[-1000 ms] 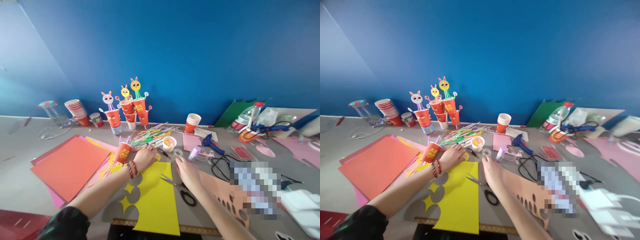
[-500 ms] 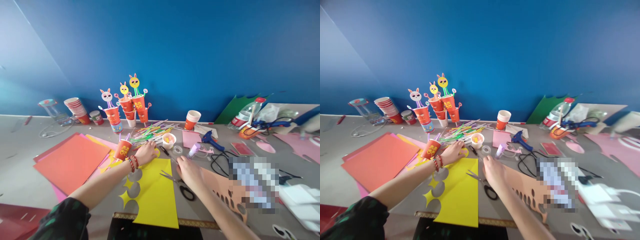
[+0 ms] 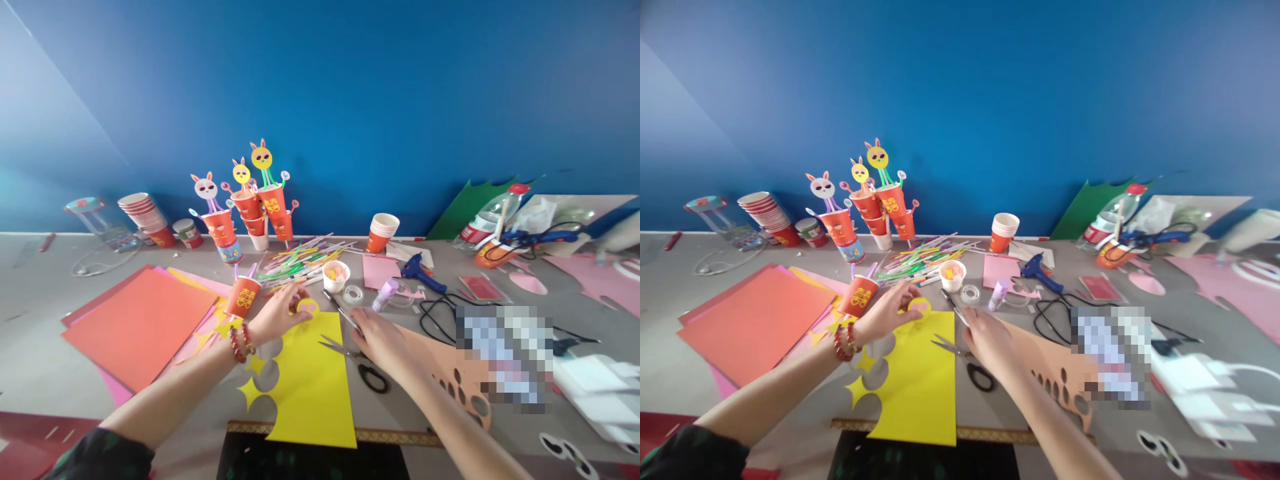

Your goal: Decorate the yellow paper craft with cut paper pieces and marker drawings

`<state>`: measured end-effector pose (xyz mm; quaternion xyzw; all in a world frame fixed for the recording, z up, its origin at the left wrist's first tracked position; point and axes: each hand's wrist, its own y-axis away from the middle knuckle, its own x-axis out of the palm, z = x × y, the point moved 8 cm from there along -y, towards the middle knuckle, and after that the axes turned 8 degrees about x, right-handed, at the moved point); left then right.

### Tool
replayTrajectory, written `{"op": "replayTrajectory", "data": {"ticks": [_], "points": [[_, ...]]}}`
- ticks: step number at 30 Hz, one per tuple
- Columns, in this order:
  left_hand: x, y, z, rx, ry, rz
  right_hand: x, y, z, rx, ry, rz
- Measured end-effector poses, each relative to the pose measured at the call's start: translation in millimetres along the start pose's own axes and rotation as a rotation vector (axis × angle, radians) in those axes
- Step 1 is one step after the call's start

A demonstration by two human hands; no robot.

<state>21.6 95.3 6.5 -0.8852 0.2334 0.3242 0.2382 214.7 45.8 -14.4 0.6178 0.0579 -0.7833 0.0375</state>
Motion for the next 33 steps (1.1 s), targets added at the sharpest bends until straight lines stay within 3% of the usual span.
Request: {"op": "replayTrajectory", "data": {"ticks": [4, 7, 12, 15, 19, 24, 30, 33], "points": [[15.8, 38.2, -11.4, -0.023, 0.016, 0.022, -20.0, 9.8, -2.0, -0.054, -0.393, -0.137], [29.8, 58.6, -15.8, 0.007, -0.046, 0.03, -26.4, 17.0, -10.4, 0.029, -0.871, -0.152], [36.2, 69.1, -21.1, 0.122, -0.215, 0.037, 4.3, 33.2, -17.3, 0.412, -1.757, -0.016], [31.5, 71.5, -19.3, 0.13, -0.242, 0.018, 26.8, 47.3, -7.7, 0.591, -2.035, 0.095], [32.6, 75.3, -19.2, 0.18, -0.266, 0.04, 39.0, 55.1, -0.4, 0.636, -2.118, 0.13], [36.0, 74.1, -20.9, 0.198, -0.264, 0.075, 24.0, 49.2, -8.0, 0.531, -2.061, -0.112], [37.9, 71.1, -20.9, 0.185, -0.243, 0.101, 23.1, 54.8, -11.2, 0.523, -1.934, -0.151], [31.5, 70.9, -18.0, 0.162, -0.203, 0.04, 19.1, 63.0, -22.4, 0.51, -1.856, -0.264]]}}
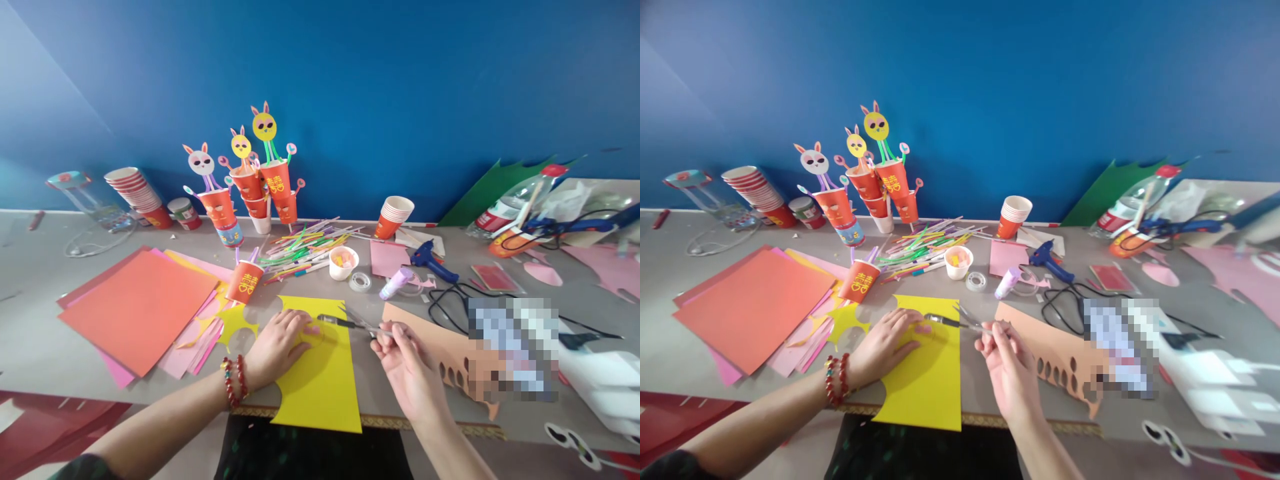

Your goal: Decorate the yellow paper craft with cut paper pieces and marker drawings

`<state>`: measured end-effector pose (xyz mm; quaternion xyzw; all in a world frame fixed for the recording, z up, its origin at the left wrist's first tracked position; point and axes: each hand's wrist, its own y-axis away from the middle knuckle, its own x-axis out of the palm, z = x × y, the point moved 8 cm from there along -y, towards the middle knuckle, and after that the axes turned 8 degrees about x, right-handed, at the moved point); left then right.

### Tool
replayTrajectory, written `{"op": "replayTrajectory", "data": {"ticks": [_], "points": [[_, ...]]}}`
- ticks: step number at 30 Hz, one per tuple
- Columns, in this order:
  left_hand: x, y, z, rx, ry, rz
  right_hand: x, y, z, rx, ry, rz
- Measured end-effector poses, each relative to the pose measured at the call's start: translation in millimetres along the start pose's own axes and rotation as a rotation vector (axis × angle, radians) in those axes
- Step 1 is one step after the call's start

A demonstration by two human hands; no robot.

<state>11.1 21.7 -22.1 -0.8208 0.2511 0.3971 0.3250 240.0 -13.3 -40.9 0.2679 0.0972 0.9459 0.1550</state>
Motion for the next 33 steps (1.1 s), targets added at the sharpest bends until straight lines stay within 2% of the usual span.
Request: {"op": "replayTrajectory", "data": {"ticks": [2, 4, 8, 12, 14, 17, 19, 22, 25, 29, 33], "points": [[-8.7, 0.2, 1.3, -0.031, 0.02, -0.066, -3.4, 4.5, 6.7, -0.077, 0.071, -0.012], [-16.0, -1.6, -4.5, -0.014, 0.015, -0.088, 2.2, 10.3, 10.5, -0.132, 0.171, 0.031], [-16.4, -7.5, -31.8, 0.133, 0.038, 0.032, 23.3, 23.3, 14.8, -0.261, 0.308, 0.154], [-16.0, -6.5, -43.6, 0.104, 0.062, 0.084, 33.3, 31.8, 18.3, -0.37, 0.388, 0.197], [-11.9, -3.4, -46.6, 0.083, 0.043, 0.129, 40.2, 33.8, 12.5, -0.325, 0.444, 0.271], [-2.6, 1.7, -53.0, 0.106, 0.012, 0.188, 54.3, 37.0, -7.6, -0.136, 0.55, 0.419], [2.6, 3.8, -57.8, 0.147, -0.013, 0.198, 63.8, 41.2, -20.3, -0.025, 0.609, 0.508], [6.1, 5.0, -61.8, 0.185, -0.044, 0.174, 72.6, 47.0, -29.2, 0.054, 0.627, 0.593], [4.8, 4.2, -63.5, 0.192, -0.042, 0.135, 73.6, 48.7, -30.2, 0.075, 0.624, 0.622], [2.7, -2.8, -59.5, 0.191, -0.071, 0.15, 73.6, 42.8, -29.6, 0.077, 0.666, 0.642], [-13.3, -24.9, -29.1, 0.107, -0.242, 0.134, 70.7, 24.3, -29.4, 0.127, 0.562, 0.575]]}}
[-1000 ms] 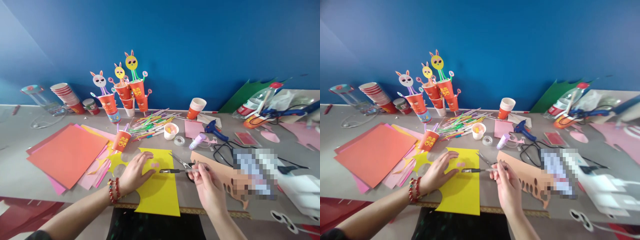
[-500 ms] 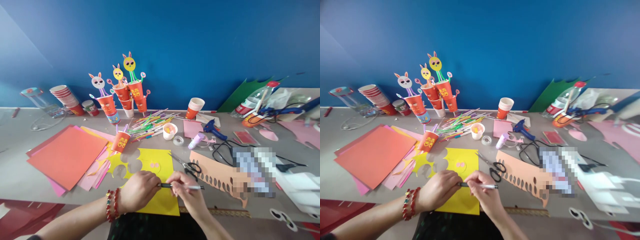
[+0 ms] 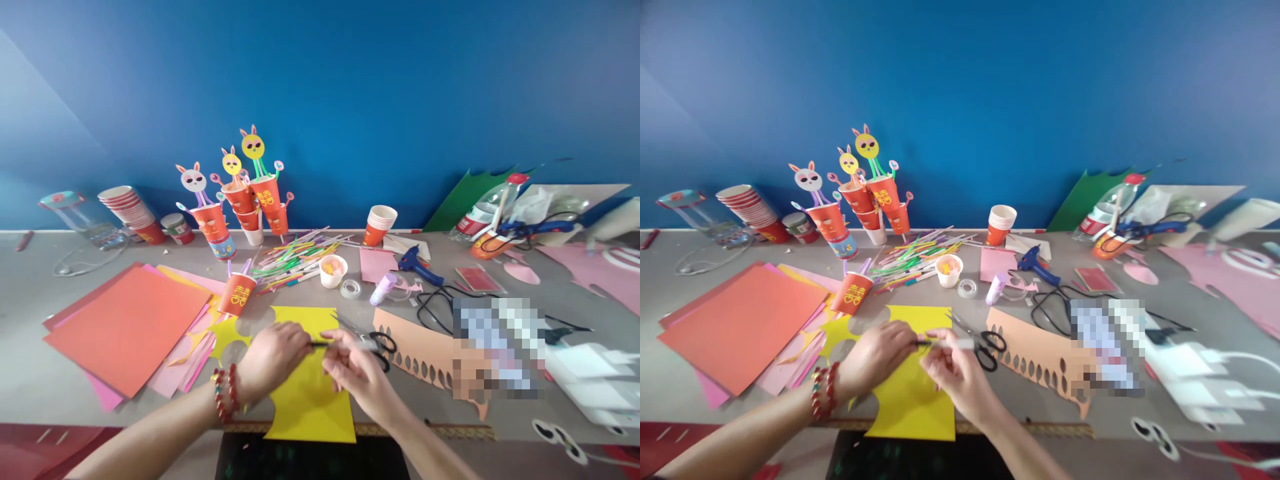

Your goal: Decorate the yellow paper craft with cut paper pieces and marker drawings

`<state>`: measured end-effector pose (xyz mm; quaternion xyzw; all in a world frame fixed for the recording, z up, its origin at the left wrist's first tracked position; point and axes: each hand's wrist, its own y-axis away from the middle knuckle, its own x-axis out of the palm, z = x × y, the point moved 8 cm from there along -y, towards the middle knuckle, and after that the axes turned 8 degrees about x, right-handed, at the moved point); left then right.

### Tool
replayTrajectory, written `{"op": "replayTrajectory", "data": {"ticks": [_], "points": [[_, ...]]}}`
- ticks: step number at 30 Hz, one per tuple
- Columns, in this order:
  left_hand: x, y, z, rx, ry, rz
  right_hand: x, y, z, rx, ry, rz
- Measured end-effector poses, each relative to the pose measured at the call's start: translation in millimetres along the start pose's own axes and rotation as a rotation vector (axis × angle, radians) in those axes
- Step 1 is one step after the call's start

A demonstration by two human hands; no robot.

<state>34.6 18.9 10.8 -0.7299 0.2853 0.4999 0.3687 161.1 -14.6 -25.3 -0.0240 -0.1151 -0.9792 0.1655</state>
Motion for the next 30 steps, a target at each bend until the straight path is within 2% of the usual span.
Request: {"op": "replayTrajectory", "data": {"ticks": [3, 5, 8, 16, 23, 30], "points": [[-9.7, -12.3, 38.9, -0.132, -0.193, 0.019, -6.3, -6.3, -3.5, 0.022, -0.064, -0.019], [-8.9, -18.9, 55.5, -0.159, -0.307, 0.089, -5.5, -6.1, -5.3, 0.035, -0.001, -0.002], [-4.1, -27.5, 70.6, -0.195, -0.389, 0.155, 0.6, -3.0, -7.6, 0.054, 0.098, 0.049], [5.8, -62.5, 103.4, -0.314, -0.359, 0.182, 6.0, 2.2, -10.5, 0.068, 0.156, 0.053], [9.5, -70.3, 122.8, -0.465, -0.268, 0.247, 3.0, 7.5, -17.5, 0.092, 0.217, 0.035], [-1.1, -65.6, 120.0, -0.516, -0.257, 0.243, 1.6, 6.7, -17.6, 0.072, 0.255, 0.023]]}}
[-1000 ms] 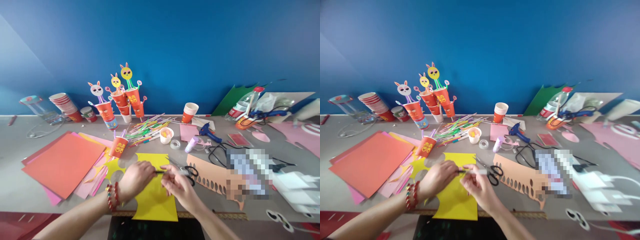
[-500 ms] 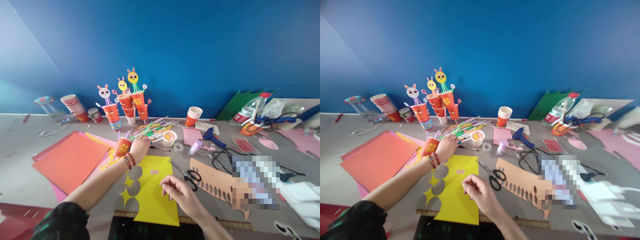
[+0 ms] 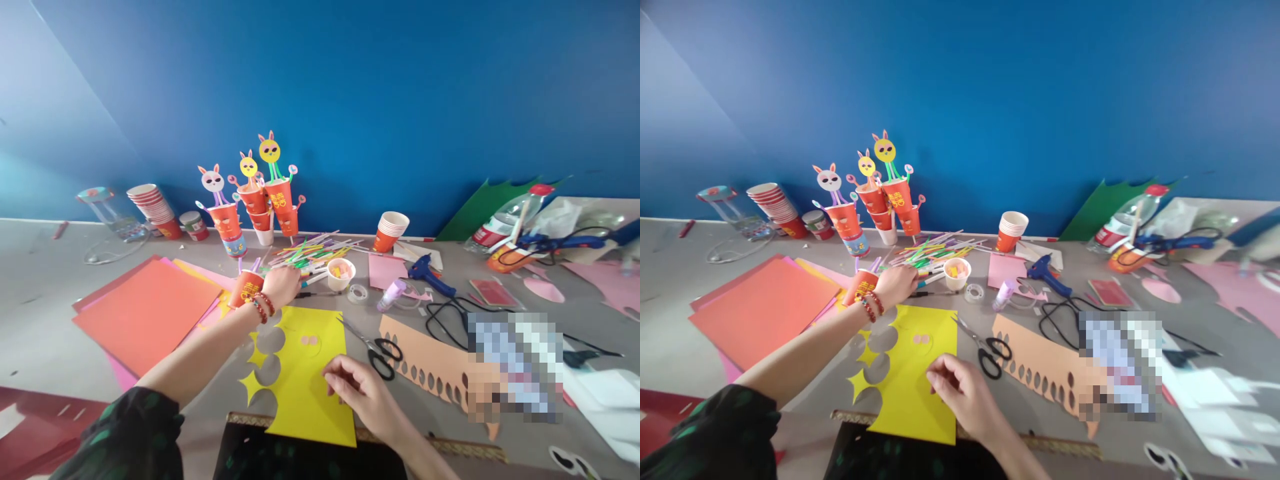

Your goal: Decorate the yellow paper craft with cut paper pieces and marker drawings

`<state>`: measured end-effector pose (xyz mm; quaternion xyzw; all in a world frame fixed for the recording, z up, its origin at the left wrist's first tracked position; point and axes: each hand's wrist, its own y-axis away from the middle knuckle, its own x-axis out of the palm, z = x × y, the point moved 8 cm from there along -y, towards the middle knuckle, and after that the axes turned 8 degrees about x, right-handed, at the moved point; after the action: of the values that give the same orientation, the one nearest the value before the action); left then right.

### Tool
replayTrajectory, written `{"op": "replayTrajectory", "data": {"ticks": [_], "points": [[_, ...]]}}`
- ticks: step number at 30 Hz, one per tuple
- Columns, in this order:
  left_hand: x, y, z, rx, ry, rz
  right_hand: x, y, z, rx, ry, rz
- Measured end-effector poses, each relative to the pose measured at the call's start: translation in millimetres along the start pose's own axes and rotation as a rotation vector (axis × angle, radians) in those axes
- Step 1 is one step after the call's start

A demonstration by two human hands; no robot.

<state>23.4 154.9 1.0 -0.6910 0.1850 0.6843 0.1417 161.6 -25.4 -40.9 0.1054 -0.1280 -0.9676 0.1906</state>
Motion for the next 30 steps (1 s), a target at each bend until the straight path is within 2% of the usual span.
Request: {"op": "replayTrajectory", "data": {"ticks": [4, 12, 23, 30], "points": [[0.7, 2.0, -5.7, 0.016, 0.012, 0.017, -1.0, -0.9, -1.8, -0.001, -0.015, -0.017], [8.6, -10.0, -6.5, -0.018, 0.043, 0.036, -0.1, -1.7, -4.9, -0.003, 0.02, -0.03], [-8.5, 10.6, 11.6, 0.028, 0.042, -0.054, 0.8, -4.5, -12.0, 0.011, -0.023, -0.022], [2.7, 8.5, 4.7, 0.116, 0.037, -0.011, -0.3, -2.5, -8.7, -0.004, 0.014, -0.028]]}}
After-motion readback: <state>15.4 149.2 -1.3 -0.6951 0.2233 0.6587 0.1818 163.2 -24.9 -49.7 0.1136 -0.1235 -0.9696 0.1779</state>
